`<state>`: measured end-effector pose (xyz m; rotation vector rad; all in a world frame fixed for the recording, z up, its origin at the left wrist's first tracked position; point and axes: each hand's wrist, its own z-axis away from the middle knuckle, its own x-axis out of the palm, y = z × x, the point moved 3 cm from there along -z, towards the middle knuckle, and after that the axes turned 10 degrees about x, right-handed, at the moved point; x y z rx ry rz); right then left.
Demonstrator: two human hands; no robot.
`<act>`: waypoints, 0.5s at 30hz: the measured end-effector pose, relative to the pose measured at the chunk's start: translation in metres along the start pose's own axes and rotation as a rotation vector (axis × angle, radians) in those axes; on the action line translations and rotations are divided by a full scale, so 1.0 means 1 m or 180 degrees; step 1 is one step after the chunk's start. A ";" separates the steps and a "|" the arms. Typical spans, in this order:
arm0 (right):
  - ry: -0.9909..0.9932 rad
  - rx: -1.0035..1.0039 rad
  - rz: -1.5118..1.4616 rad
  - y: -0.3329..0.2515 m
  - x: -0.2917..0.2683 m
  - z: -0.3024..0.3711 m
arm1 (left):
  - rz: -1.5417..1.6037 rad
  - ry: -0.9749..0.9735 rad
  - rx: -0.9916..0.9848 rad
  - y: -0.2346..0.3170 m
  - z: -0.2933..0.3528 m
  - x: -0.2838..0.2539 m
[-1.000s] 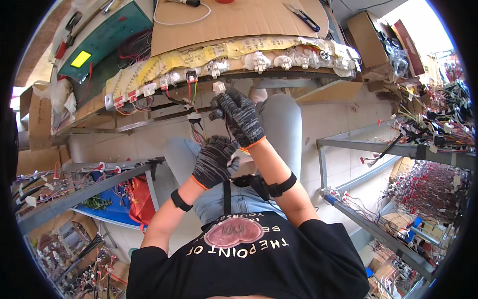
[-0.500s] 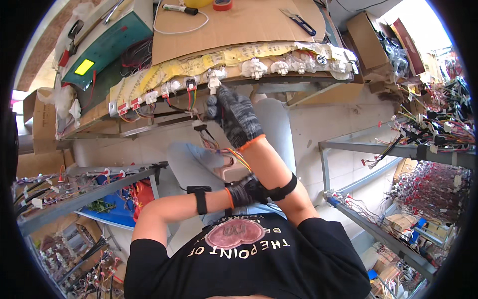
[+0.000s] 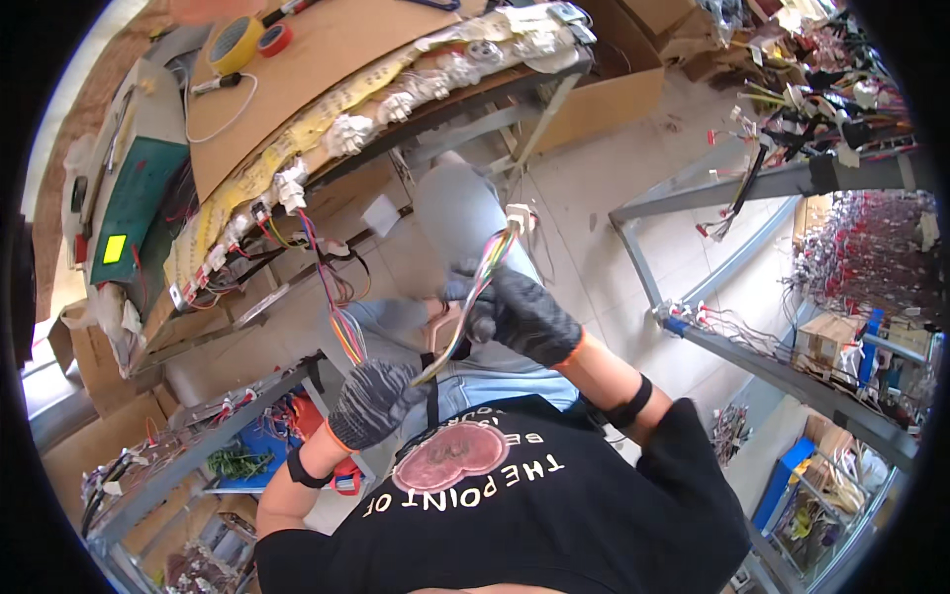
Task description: Assemble and connect wires to a terminal block on an assembly board.
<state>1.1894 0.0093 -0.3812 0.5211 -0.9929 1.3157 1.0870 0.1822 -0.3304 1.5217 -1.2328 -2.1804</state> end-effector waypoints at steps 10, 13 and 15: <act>-0.0188 -0.1043 0.5518 0.083 0.006 -0.054 | 0.0548 0.1453 -0.0252 -0.055 -0.061 0.012; 0.0549 -0.2175 0.5790 0.044 -0.007 -0.019 | 0.2022 0.1875 -0.0920 -0.078 -0.056 0.031; 0.2179 -0.1669 0.4814 -0.005 -0.043 0.009 | 0.2700 0.1800 -0.1211 -0.077 -0.053 0.033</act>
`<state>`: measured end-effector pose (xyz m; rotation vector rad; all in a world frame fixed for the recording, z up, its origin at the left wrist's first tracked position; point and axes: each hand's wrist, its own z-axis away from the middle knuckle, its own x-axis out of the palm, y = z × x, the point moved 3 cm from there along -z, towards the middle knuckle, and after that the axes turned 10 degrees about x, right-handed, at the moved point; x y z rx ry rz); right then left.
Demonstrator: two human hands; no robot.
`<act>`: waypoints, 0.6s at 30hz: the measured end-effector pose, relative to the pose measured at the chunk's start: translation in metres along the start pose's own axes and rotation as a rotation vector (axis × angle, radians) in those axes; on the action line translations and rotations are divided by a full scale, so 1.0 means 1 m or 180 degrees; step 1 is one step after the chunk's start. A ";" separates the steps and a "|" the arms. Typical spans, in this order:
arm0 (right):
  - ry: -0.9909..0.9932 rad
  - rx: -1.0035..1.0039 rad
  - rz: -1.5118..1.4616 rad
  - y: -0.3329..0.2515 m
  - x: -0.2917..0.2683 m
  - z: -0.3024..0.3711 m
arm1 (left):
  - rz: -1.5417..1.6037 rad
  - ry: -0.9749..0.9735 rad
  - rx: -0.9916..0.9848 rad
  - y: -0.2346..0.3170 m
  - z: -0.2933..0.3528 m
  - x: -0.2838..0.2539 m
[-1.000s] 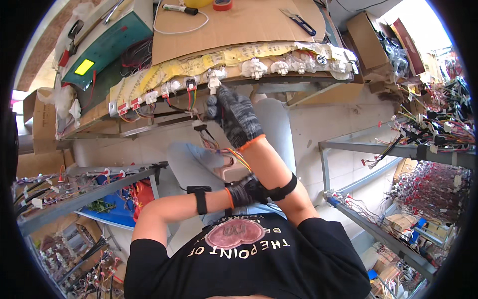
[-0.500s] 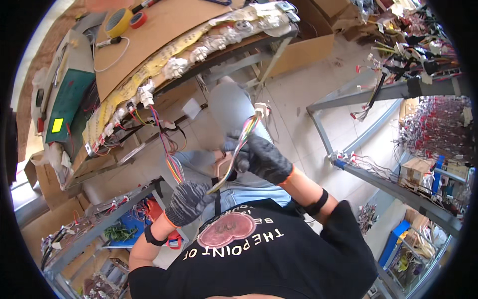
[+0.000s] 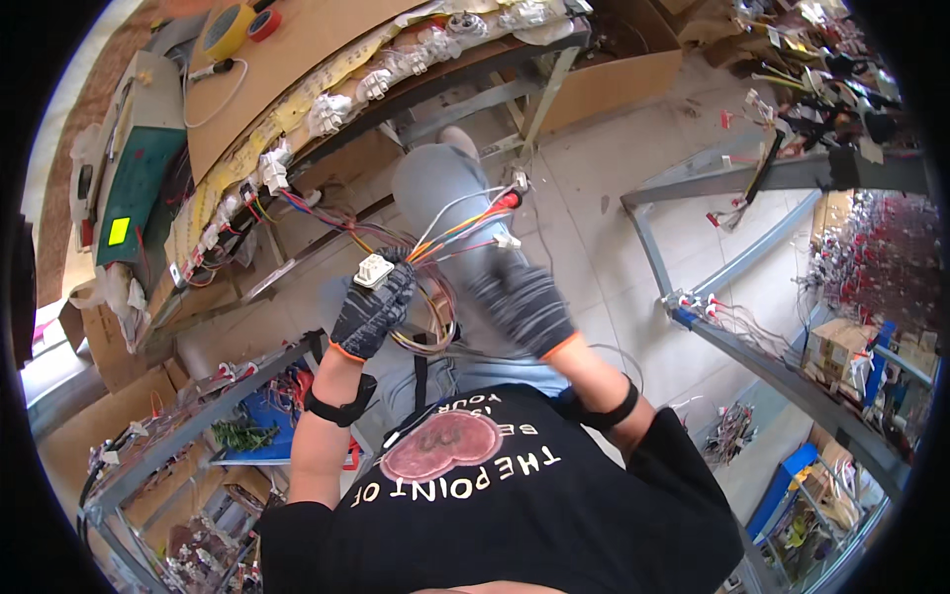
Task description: Assemble and connect wires to a terminal block on an assembly board.
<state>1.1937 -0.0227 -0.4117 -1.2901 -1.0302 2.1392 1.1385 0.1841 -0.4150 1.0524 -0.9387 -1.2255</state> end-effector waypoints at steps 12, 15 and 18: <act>0.0689 -0.0742 -0.2345 -0.037 -0.050 -0.072 | 0.1613 0.0666 -0.0319 0.008 -0.001 -0.001; -0.0199 -0.0286 -0.3399 -0.058 -0.042 -0.088 | 0.1242 0.0702 -0.0245 0.038 -0.006 0.012; -0.0148 -0.0151 -0.3249 -0.076 -0.034 -0.103 | 0.1275 0.0973 -0.0137 0.050 -0.016 0.020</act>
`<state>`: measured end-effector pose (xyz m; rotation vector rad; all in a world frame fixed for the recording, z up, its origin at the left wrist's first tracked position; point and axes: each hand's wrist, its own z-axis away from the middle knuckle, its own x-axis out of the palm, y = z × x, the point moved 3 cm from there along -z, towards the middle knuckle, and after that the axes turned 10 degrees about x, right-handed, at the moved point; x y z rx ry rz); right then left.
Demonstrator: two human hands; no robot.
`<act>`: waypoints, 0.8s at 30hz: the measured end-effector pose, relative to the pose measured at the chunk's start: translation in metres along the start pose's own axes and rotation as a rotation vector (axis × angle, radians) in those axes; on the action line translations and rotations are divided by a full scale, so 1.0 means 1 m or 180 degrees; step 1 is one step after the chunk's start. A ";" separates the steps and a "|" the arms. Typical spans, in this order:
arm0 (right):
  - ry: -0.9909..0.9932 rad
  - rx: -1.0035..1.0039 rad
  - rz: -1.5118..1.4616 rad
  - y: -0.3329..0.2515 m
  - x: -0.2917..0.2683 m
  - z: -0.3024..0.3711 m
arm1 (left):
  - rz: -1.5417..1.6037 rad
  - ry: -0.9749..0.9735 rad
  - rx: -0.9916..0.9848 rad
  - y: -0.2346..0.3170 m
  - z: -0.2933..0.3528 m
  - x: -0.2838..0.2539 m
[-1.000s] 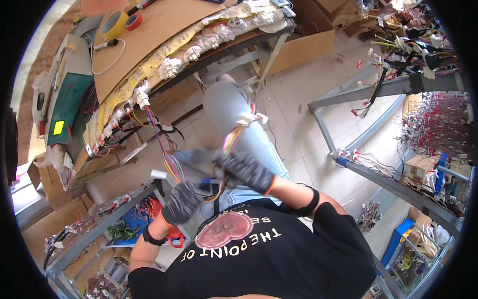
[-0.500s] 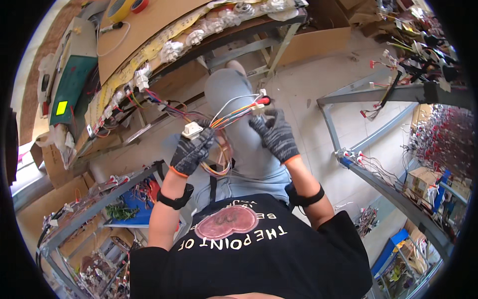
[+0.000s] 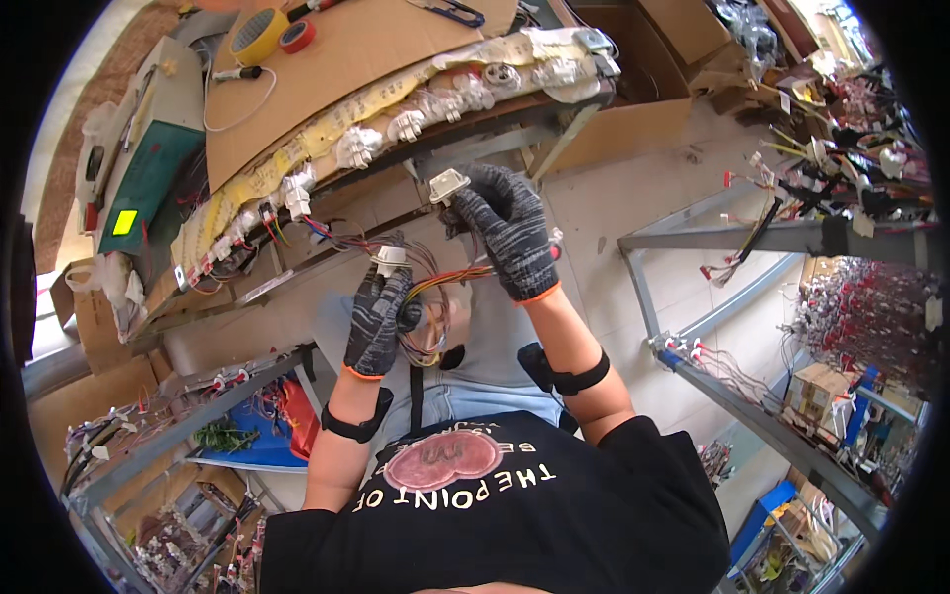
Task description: Assemble and connect wires to a terminal block on an assembly board.
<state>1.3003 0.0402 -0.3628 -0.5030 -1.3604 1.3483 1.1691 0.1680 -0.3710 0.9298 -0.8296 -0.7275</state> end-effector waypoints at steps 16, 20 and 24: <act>0.0616 -0.0187 -0.0002 -0.001 0.038 -0.039 | 0.0969 0.0887 -0.0005 0.018 -0.054 0.024; 0.0702 -0.0541 0.1286 -0.032 0.041 -0.035 | 0.1222 0.0929 -0.0159 0.016 -0.061 0.036; 0.0424 -0.1480 0.0550 0.002 0.004 0.039 | 0.1594 0.0837 0.0182 0.013 -0.068 0.040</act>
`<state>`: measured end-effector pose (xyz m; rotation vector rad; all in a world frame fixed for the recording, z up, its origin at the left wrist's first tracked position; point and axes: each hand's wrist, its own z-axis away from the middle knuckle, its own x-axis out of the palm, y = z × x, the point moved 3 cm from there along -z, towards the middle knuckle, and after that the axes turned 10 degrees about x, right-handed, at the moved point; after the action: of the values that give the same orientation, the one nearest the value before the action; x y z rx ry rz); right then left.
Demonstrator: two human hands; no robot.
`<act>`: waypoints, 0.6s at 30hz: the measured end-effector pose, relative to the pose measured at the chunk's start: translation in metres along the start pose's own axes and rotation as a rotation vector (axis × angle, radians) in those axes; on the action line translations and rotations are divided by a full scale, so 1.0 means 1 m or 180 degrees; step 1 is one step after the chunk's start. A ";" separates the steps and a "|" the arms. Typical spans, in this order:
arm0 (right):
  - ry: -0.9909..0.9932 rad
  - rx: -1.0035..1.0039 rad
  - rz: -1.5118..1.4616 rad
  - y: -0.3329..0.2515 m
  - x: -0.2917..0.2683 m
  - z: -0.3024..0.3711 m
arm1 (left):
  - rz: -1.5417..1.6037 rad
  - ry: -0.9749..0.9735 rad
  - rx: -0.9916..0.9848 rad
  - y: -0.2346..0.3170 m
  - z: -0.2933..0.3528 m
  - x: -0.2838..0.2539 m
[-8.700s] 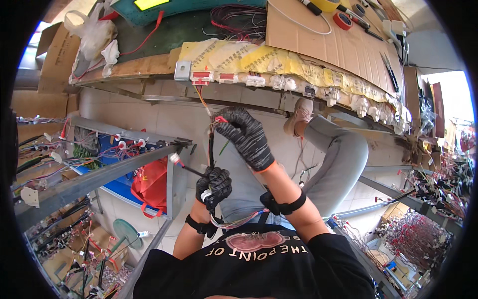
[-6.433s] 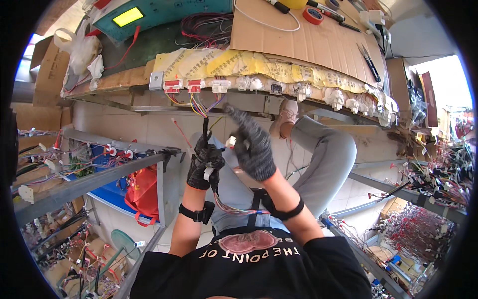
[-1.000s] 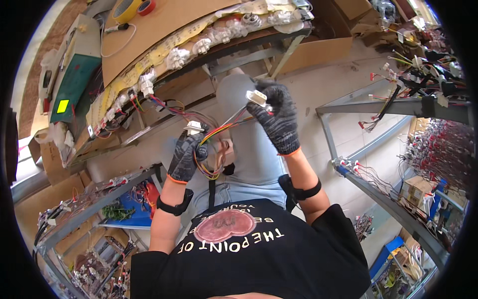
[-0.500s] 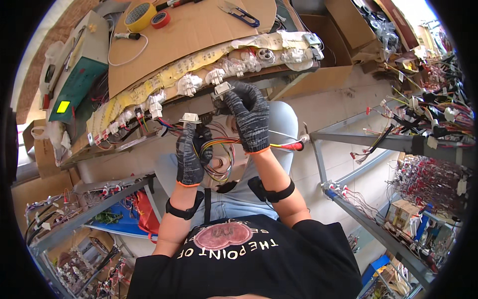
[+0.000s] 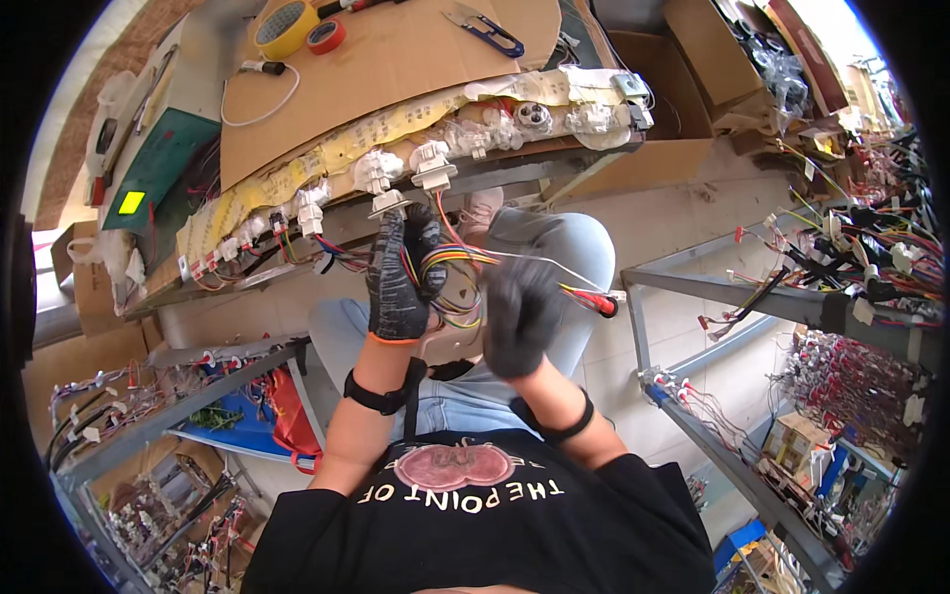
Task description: Assemble and connect wires to a terminal block on an assembly board.
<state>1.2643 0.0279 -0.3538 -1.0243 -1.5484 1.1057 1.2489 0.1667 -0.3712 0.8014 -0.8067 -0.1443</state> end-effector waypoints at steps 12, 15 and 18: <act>0.0671 0.2041 -0.4362 0.061 -0.141 -0.003 | -0.0677 -0.0107 0.0041 0.021 -0.003 0.015; 0.0521 0.2252 -0.3556 0.057 -0.132 0.002 | -0.1433 -0.0250 0.0081 0.031 -0.004 0.014; -0.0505 0.1856 -0.3651 0.065 -0.104 0.010 | -0.4860 -0.0177 0.2727 0.058 0.029 0.025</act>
<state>1.2830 -0.0573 -0.4405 0.3712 -1.4338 0.6971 1.2362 0.1803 -0.3047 2.1136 -0.0956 -1.2287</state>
